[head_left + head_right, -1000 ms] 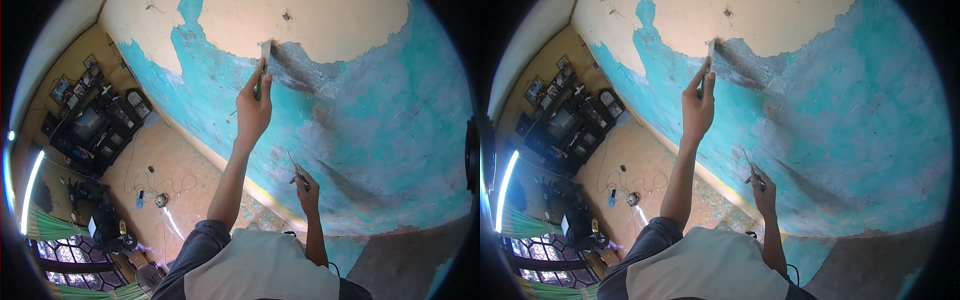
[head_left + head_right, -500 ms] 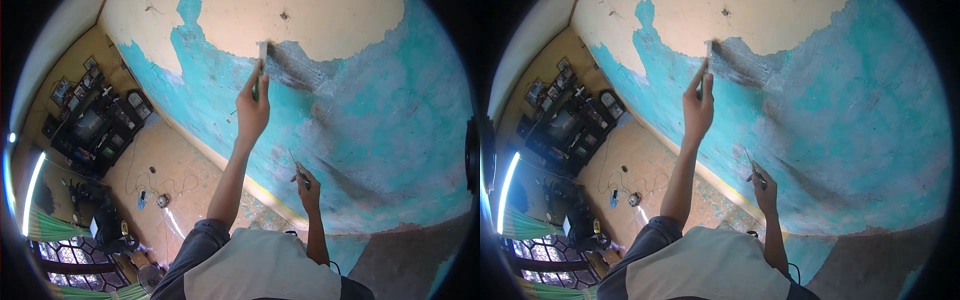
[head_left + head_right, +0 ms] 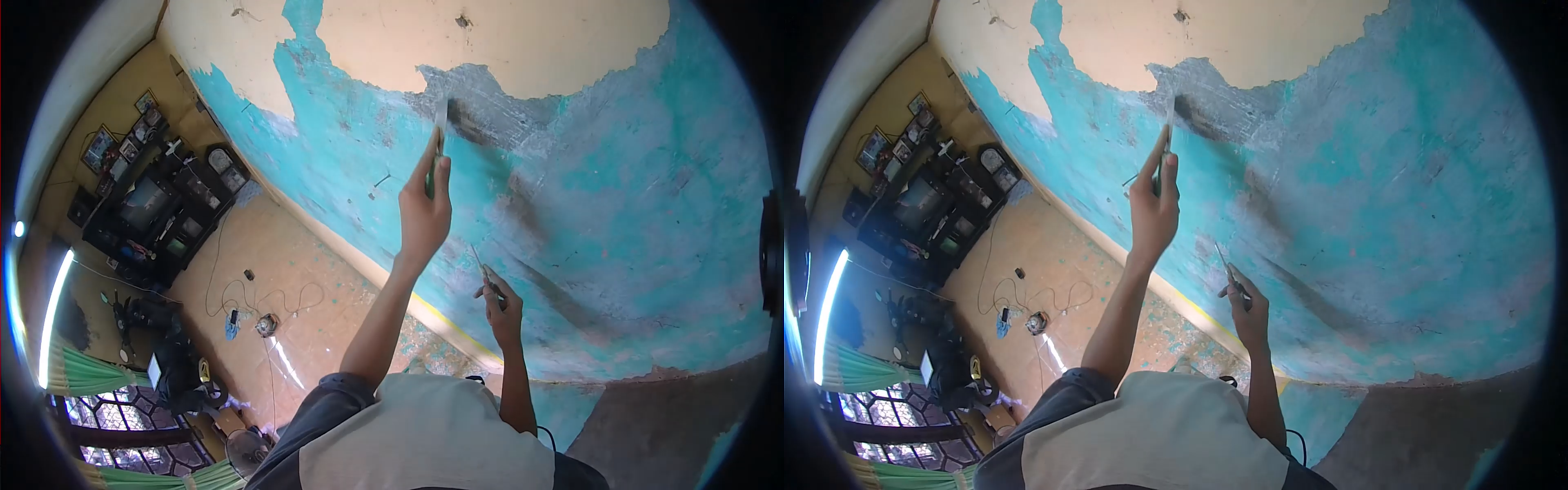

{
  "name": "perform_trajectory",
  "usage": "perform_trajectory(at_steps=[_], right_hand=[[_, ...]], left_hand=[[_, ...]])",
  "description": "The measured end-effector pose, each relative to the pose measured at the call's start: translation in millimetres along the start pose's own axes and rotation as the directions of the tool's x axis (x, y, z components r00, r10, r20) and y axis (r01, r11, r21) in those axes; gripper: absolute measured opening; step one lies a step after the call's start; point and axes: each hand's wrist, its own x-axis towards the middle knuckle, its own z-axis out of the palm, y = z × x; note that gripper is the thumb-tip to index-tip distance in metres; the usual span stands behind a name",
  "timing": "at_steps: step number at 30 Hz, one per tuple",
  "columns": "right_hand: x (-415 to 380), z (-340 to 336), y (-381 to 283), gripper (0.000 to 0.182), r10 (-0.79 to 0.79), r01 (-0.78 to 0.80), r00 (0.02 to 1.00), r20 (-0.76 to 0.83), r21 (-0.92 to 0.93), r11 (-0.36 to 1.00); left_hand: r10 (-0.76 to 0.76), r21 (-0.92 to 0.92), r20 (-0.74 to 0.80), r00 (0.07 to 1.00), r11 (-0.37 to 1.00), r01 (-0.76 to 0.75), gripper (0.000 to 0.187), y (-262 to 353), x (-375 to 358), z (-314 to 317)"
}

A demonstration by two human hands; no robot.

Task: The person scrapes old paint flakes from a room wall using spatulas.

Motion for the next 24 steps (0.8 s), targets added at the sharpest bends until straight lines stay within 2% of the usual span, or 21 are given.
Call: perform_trajectory(at_steps=[2,3,4,6,7,8,10,12,16,18,20,22,24], right_hand=[[1,1,1,0.042,0.012,-0.012,1.000,-0.008,-0.001,1.000],[1,1,1,0.042,0.009,-0.009,1.000,-0.003,0.014,1.000],[0,0,1,0.042,0.008,-0.008,1.000,0.004,0.027,1.000],[1,-2,0,0.042,0.006,-0.006,1.000,0.006,0.009,1.000],[1,-3,0,0.041,0.000,0.001,1.000,0.006,-0.008,1.000],[3,-5,-1,0.041,-0.009,0.009,1.000,0.008,-0.011,1.000],[4,-5,1,0.041,0.011,-0.011,1.000,-0.007,0.007,1.000],[7,-6,4,0.041,0.001,-0.001,1.000,-0.008,0.008,1.000],[11,-8,0,0.042,-0.009,0.009,1.000,-0.003,0.007,1.000],[16,-9,0,0.042,-0.014,0.014,1.000,0.010,0.007,1.000],[11,-5,1,0.042,-0.013,0.013,1.000,0.023,0.011,1.000],[12,-2,0,0.043,0.008,-0.008,0.999,0.036,0.008,1.000],[11,-2,4,0.043,0.018,-0.018,0.999,0.045,0.010,1.000]], left_hand=[[0.209,0.027,-0.057,0.976,0.978,-0.208,0.046,-12,2,5],[0.263,0.008,-0.087,0.961,0.965,-0.263,0.046,-11,17,2],[0.281,0.076,-0.106,0.954,0.959,-0.274,0.046,-5,28,-3],[0.151,0.077,-0.111,0.982,0.987,-0.143,0.046,17,43,-16],[0.153,0.094,-0.108,0.982,0.985,-0.143,0.046,21,45,-19],[0.159,0.091,-0.112,0.981,0.985,-0.149,0.046,15,43,-16],[0.274,0.050,-0.112,0.955,0.962,-0.270,0.051,-15,30,-7],[0.339,0.097,-0.104,0.935,0.939,-0.330,0.050,-30,9,7],[0.210,-0.010,-0.073,0.975,0.977,-0.211,0.051,-6,19,-4],[0.204,-0.005,-0.083,0.975,0.979,-0.206,0.050,-6,19,-6],[0.270,0.097,-0.085,0.959,0.960,-0.261,0.049,-15,16,-4],[0.295,0.059,-0.104,0.950,0.955,-0.290,0.048,-17,14,2],[0.336,0.099,-0.102,0.936,0.940,-0.326,0.047,-23,20,0]])
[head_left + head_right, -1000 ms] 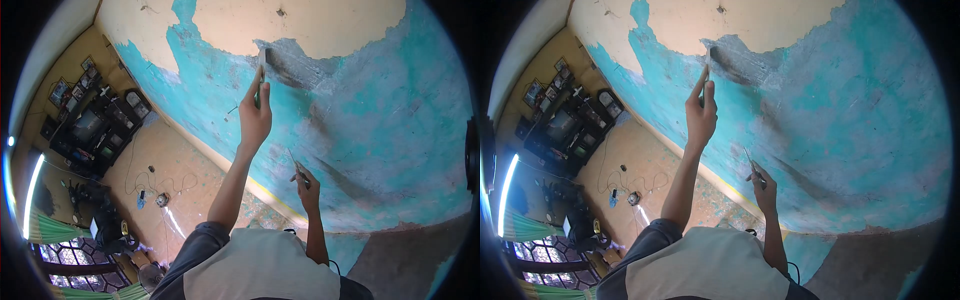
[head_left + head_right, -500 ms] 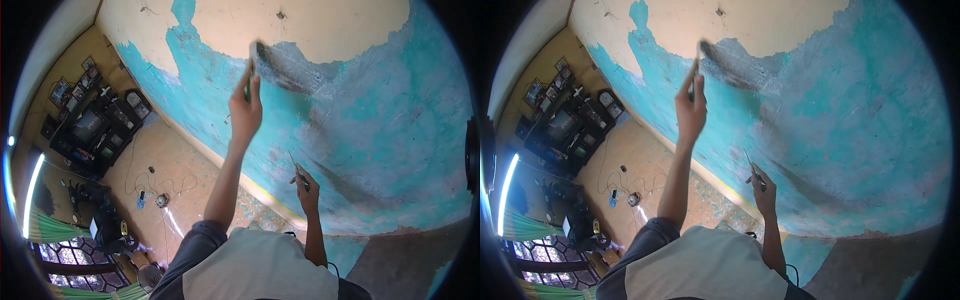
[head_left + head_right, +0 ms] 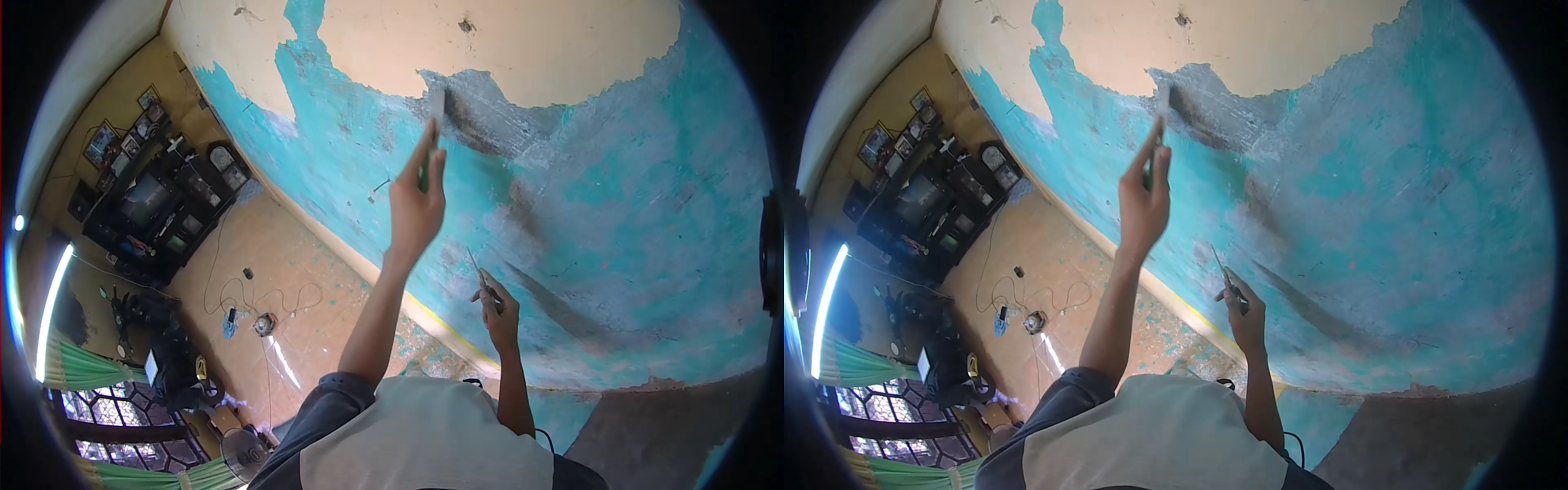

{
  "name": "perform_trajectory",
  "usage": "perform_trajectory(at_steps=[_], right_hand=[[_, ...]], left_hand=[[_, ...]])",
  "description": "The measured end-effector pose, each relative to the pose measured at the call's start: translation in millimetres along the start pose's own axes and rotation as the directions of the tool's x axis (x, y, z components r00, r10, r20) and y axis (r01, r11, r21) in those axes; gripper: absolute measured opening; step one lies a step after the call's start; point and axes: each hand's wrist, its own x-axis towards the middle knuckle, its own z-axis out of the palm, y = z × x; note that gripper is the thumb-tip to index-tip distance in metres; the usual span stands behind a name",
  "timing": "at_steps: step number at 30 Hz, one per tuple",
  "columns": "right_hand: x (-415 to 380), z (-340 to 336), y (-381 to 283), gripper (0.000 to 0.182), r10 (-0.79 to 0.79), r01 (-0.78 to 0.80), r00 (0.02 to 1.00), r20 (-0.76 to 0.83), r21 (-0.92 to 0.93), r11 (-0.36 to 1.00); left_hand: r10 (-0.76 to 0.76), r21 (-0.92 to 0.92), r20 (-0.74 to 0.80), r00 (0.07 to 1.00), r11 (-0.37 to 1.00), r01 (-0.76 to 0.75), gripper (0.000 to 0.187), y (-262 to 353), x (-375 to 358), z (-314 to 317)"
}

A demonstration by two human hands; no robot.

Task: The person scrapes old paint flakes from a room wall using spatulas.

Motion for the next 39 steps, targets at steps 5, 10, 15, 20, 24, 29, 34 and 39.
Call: perform_trajectory(at_steps=[5,10,15,20,24,29,34,39], right_hand=[[-5,-2,1,0.043,0.012,-0.012,1.000,0.012,0.004,1.000],[-8,-1,3,0.042,-0.016,0.016,1.000,-0.018,-0.008,1.000],[-13,-6,3,0.042,-0.020,0.020,1.000,-0.022,0.003,1.000],[-15,-5,4,0.042,-0.013,0.014,0.999,-0.040,0.006,1.000],[-17,-8,2,0.041,-0.024,0.024,0.998,-0.053,0.006,1.000],[-16,-5,6,0.041,-0.051,0.050,0.998,-0.046,-0.026,0.998],[-19,-5,1,0.041,-0.019,0.019,0.999,-0.047,-0.004,1.000],[-14,-5,1,0.041,-0.037,0.037,0.999,-0.026,-0.012,0.999]], left_hand=[[-0.095,0.036,0.055,0.994,0.995,0.093,0.048,19,6,-16],[-0.083,0.017,0.067,0.994,0.996,0.082,0.047,24,-6,-5],[-0.156,-0.025,0.057,0.986,0.987,0.158,0.049,27,14,-14],[-0.030,-0.010,0.025,0.999,0.999,0.030,0.052,0,-13,2],[-0.238,-0.040,0.079,0.968,0.969,0.242,0.048,28,14,-13],[-0.106,0.047,0.065,0.992,0.994,0.103,0.048,9,-6,-9],[-0.295,-0.073,0.056,0.954,0.952,0.298,0.047,26,15,-10],[-0.127,-0.036,0.062,0.990,0.991,0.129,0.048,21,-3,-9]])
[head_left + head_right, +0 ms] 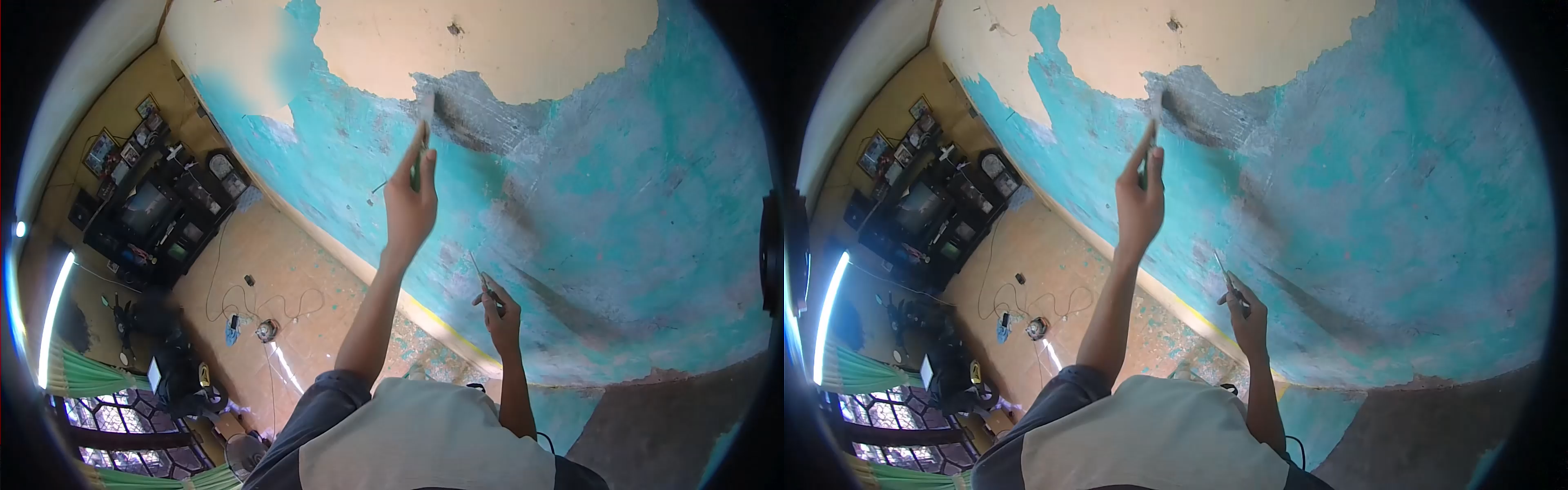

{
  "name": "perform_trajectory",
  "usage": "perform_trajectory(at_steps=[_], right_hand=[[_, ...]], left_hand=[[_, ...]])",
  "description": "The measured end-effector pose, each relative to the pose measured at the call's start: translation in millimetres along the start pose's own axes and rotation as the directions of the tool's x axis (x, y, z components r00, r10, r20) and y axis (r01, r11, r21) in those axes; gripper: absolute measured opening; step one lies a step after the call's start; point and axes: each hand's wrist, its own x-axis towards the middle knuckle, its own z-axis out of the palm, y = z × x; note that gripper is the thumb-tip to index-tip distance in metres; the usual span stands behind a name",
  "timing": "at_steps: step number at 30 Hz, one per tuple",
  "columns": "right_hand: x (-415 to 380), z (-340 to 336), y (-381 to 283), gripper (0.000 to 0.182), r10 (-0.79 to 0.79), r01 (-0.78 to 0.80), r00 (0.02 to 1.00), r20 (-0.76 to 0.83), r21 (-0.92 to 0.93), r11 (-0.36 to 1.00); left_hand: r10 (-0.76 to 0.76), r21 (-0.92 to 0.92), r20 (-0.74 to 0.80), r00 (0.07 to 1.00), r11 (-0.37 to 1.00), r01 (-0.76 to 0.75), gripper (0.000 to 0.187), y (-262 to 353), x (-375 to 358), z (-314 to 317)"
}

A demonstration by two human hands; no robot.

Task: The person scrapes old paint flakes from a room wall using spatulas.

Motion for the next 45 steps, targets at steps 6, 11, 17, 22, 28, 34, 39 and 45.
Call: perform_trajectory(at_steps=[6,11,17,22,28,34,39,45], right_hand=[[-3,1,-1,0.042,0.037,-0.037,0.999,-0.010,0.012,0.999],[-1,4,2,0.041,0.022,-0.022,1.000,-0.020,0.014,1.000],[1,4,-1,0.041,0.024,-0.024,0.999,-0.029,0.002,1.000],[4,5,0,0.041,0.018,-0.017,0.999,-0.031,0.012,1.000],[9,3,-2,0.041,0.019,-0.019,1.000,-0.020,0.005,1.000],[15,9,2,0.041,-0.001,0.001,1.000,-0.007,-0.009,1.000],[15,8,-2,0.041,0.024,-0.024,1.000,0.018,-0.021,0.999],[14,8,2,0.041,0.033,-0.033,0.999,0.006,0.001,0.999]], left_hand=[[-0.143,-0.019,0.029,0.989,0.989,0.144,0.048,18,20,-6],[-0.017,0.048,-0.001,1.000,0.999,0.017,0.047,-7,4,0],[-0.070,0.022,-0.047,0.996,0.997,0.071,0.048,9,33,-5],[-0.017,0.013,-0.040,0.999,1.000,0.017,0.048,2,18,-6],[-0.179,-0.057,-0.008,0.984,0.982,0.178,0.049,15,26,-6],[0.021,0.029,-0.008,1.000,0.999,-0.021,0.049,2,5,4],[0.012,-0.093,-0.052,0.999,0.996,-0.017,0.053,-3,28,-2],[0.012,0.019,-0.040,0.999,1.000,-0.011,0.048,-3,4,8]])
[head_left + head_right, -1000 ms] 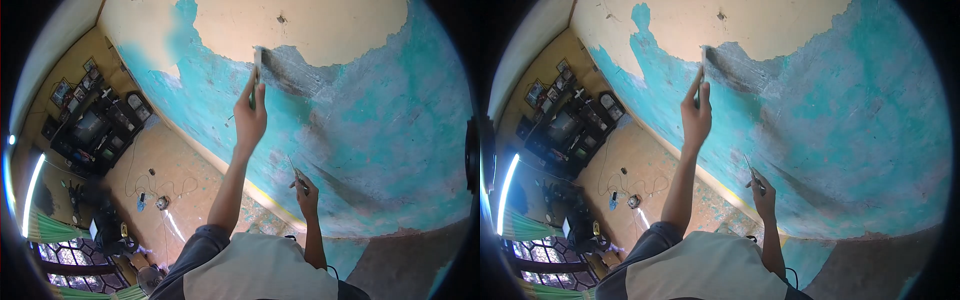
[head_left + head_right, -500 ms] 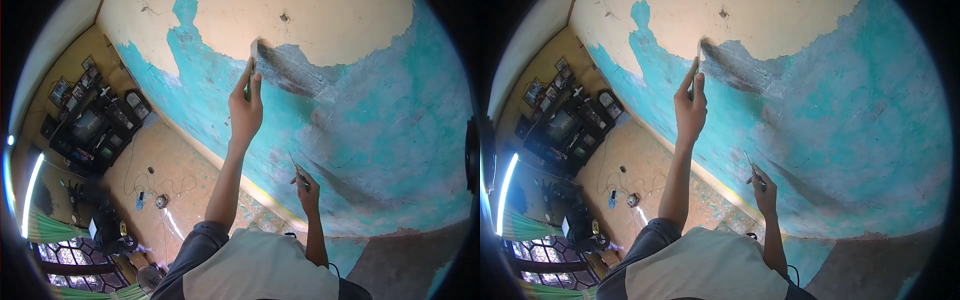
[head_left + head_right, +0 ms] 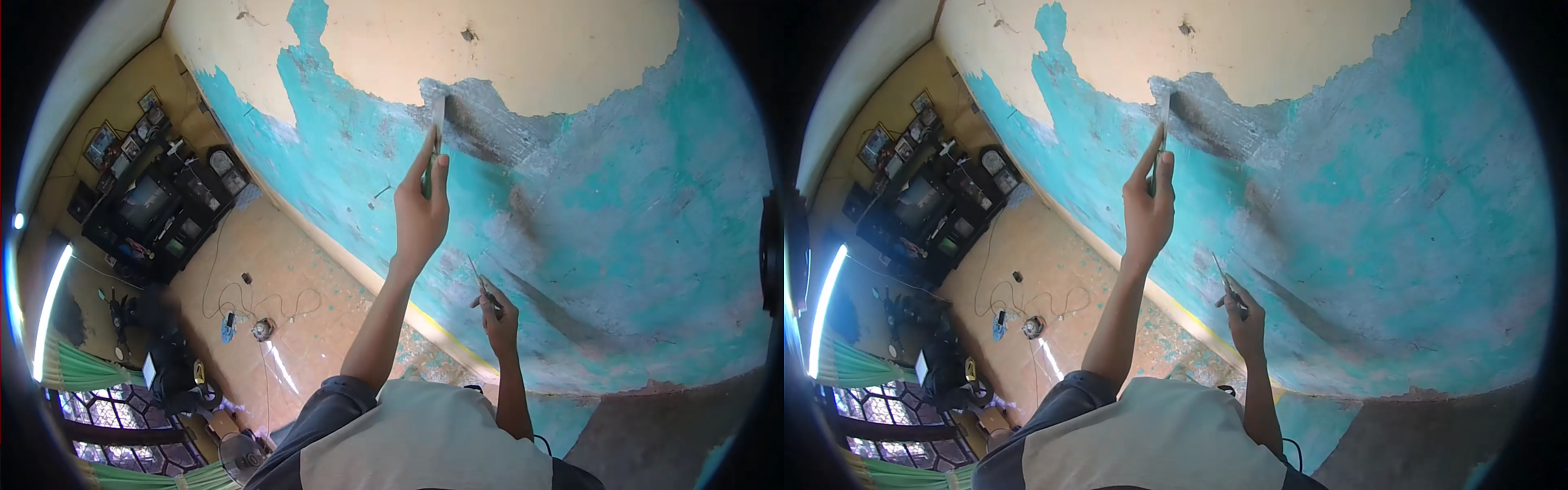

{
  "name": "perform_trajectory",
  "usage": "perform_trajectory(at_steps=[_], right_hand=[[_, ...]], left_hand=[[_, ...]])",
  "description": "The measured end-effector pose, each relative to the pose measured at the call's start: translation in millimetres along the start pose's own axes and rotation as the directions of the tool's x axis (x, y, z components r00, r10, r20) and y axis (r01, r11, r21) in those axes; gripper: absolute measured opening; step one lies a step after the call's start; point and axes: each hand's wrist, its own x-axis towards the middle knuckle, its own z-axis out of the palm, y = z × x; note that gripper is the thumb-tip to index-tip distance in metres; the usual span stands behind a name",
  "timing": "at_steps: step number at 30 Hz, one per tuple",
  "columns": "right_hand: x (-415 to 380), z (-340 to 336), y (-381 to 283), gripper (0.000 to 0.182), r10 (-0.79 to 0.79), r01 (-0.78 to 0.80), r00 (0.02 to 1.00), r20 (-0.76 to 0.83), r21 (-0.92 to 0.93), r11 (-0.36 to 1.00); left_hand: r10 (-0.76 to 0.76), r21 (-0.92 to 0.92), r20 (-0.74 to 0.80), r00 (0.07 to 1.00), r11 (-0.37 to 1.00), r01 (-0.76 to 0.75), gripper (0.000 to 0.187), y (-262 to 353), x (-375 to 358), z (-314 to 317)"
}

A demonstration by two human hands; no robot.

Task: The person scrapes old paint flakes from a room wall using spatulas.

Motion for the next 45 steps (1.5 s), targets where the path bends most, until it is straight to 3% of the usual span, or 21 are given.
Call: perform_trajectory(at_steps=[4,11,18,22,25,28,32,34,35,38,42,45], right_hand=[[-3,-4,-4,0.041,-0.002,0.002,1.000,-0.006,-0.002,1.000],[-2,-5,1,0.040,-0.003,0.003,1.000,-0.014,0.002,1.000],[-4,-4,-1,0.041,-0.005,0.005,1.000,0.017,0.015,1.000],[-4,-2,1,0.042,0.009,-0.009,1.000,0.015,0.009,1.000],[-6,-4,-2,0.043,-0.006,0.006,1.000,0.023,-0.001,1.000],[-6,-5,1,0.042,-0.010,0.010,1.000,0.010,-0.014,1.000],[-4,-4,2,0.042,0.005,-0.005,1.000,0.002,-0.007,1.000],[-4,-5,0,0.042,-0.027,0.027,1.000,0.012,0.014,1.000],[-5,-6,-1,0.042,-0.022,0.021,1.000,0.014,0.013,1.000],[-4,-6,-3,0.042,-0.014,0.014,1.000,0.017,0.003,1.000],[0,-1,0,0.041,-0.010,0.010,1.000,0.009,0.015,1.000],[-3,-2,-2,0.041,-0.010,0.010,1.000,0.006,0.012,1.000]], left_hand=[[-0.095,-0.096,-0.003,0.995,0.991,0.094,0.047,12,22,-9],[0.029,-0.050,-0.029,0.999,0.998,-0.030,0.057,-11,9,2],[-0.051,-0.028,0.016,0.999,0.998,0.051,0.058,-4,7,-9],[0.016,-0.030,0.007,1.000,0.999,-0.016,0.050,-5,4,-2],[-0.022,-0.095,-0.062,0.998,0.995,0.016,0.050,3,38,-14],[-0.075,-0.071,-0.011,0.997,0.995,0.074,0.050,5,32,-21],[0.011,-0.069,-0.022,1.000,0.998,-0.012,0.056,-7,6,0],[-0.066,-0.089,-0.017,0.998,0.994,0.064,0.049,-5,20,-8],[-0.014,-0.124,-0.048,0.999,0.992,0.008,0.050,-3,29,-10],[-0.112,-0.042,-0.018,0.994,0.993,0.111,0.050,7,35,-21],[0.046,-0.049,-0.005,0.999,0.998,-0.046,0.055,-9,9,-1],[-0.035,-0.124,-0.007,0.999,0.992,0.034,0.049,5,27,-13]])
